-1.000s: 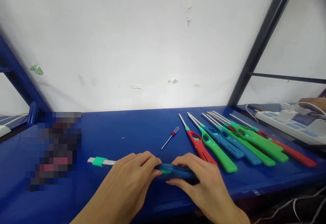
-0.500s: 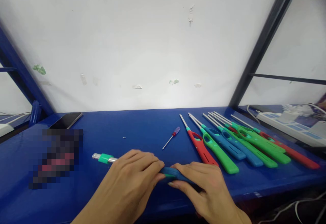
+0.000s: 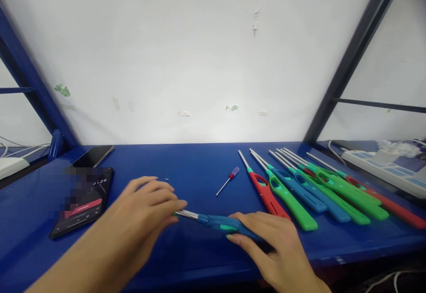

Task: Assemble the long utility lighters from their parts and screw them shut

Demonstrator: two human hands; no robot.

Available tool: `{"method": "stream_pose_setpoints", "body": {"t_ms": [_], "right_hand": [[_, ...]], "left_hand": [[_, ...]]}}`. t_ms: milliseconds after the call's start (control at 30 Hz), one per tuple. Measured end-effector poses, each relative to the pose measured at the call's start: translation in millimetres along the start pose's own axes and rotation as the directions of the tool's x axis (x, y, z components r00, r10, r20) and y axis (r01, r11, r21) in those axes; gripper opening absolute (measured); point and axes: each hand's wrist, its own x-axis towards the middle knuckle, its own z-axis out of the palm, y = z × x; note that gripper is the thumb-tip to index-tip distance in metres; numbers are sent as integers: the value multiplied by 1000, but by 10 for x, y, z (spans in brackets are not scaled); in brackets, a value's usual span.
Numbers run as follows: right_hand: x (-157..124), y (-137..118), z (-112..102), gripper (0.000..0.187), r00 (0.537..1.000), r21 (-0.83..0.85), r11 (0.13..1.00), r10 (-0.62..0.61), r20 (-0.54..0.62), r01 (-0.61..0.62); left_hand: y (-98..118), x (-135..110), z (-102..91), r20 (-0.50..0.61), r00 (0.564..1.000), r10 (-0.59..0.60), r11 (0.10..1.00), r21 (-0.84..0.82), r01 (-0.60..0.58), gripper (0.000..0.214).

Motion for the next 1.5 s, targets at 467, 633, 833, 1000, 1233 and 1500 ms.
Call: {"method": "stream_pose_setpoints", "body": {"t_ms": [467, 633, 833, 1000, 1233, 1500], "right_hand": [[-6, -11, -3, 33, 1000, -11, 1000, 23, -10, -23], [-43, 9, -3, 38, 997, -44, 996, 70, -42, -72], [-153, 101, 1, 31, 996, -116, 989, 88, -33, -92], [-207, 149, -46, 27, 989, -148, 980, 142, 29, -136], [-150, 100, -106, 30, 997, -90, 994, 66, 40, -62], [-23, 47, 49, 21, 990, -102, 993, -52, 131, 65]], "left_hand": [[427, 174, 166, 191, 974, 122, 984, 107, -145, 27], [444, 172, 130, 155, 985, 79, 996, -53, -72, 22], [424, 135, 144, 98, 992, 81, 972, -226, -57, 41], [415, 165, 179, 42, 990, 133, 934, -338, -111, 33], [401, 137, 237, 10, 980, 200, 923, -337, -185, 34], [384, 184, 399, 235, 968, 92, 996, -28, -87, 43]]}}
